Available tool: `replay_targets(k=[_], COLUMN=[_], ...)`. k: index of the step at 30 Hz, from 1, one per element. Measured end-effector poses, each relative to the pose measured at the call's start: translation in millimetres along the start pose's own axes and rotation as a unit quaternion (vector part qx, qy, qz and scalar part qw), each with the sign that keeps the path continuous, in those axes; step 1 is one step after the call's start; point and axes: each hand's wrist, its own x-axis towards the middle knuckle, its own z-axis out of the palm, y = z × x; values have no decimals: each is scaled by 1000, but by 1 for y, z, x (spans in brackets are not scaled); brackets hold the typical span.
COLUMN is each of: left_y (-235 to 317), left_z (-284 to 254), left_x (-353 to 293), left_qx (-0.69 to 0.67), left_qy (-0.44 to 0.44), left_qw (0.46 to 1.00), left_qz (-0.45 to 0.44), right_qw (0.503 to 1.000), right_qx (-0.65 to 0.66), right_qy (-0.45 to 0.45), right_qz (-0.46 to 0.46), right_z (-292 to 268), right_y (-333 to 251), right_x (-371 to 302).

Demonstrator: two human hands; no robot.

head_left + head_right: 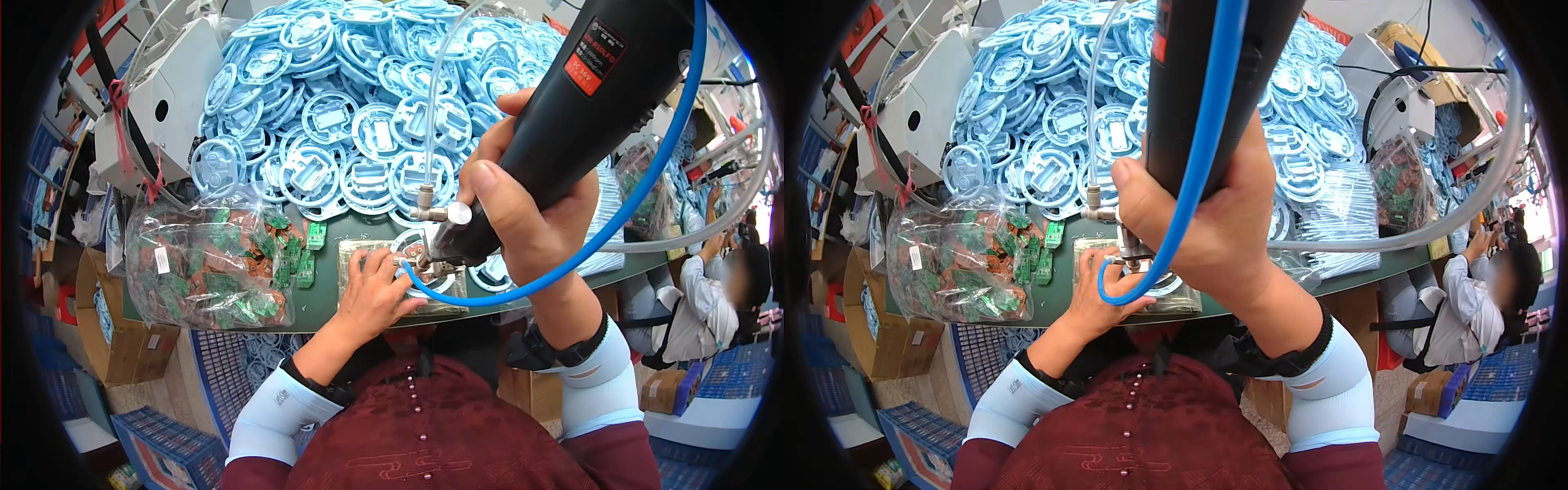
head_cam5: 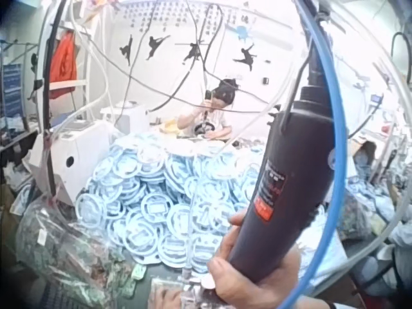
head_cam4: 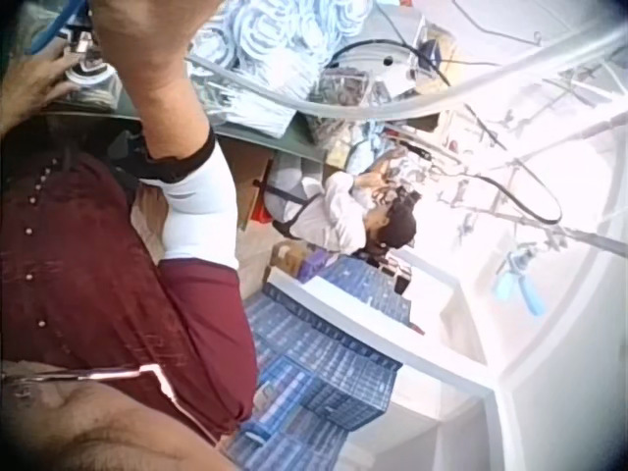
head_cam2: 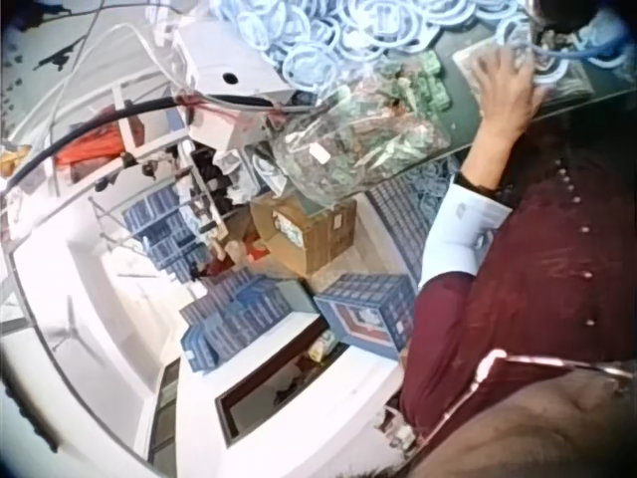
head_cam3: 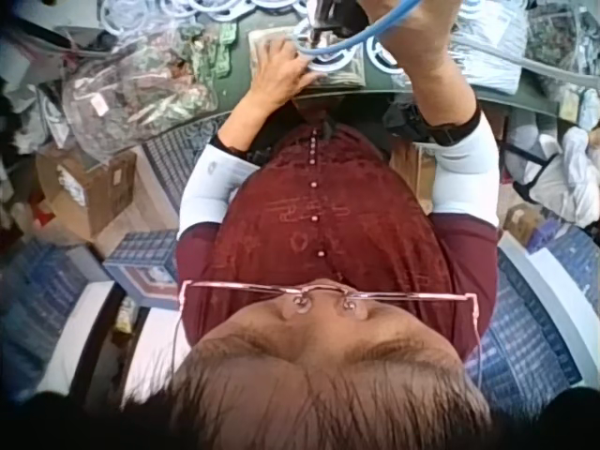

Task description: Assembling electronic components by fitting parts together and using a power screwdriver.

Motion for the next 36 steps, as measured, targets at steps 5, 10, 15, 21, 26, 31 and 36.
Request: replay_targets(k=[5, 10, 15, 21, 26, 31, 36], left_y=[3, 2, 6, 9, 8, -5, -6], left_z=[5, 9, 7, 11, 4, 10, 10], left_x=[-3, -5, -3, -6, 1, 9, 9], left_qx=[27, 33, 23, 30, 13, -57, -65], left_qy=[-11, -12, 2, -8, -11, -31, -20], left_qw=[1000, 999, 1000, 999, 999, 998, 998], left_qz=[1, -2, 5, -28, -33, -22, -15], right_qw=[1000, 1000, 989, 999, 997, 999, 999], right_qx=[-23, -25, 103, -28, -53, -25, -43], right_qy=[-2, 2, 99, 32, 16, 16, 6], right_qz=[3, 5, -43, 1, -61, -22, -25], right_z=[-4, -5, -1, -7, -15, -5, -8], right_y=[5, 12, 13, 9, -26, -2, 8], right_x=[-2, -5, -34, -8, 15, 4, 3])
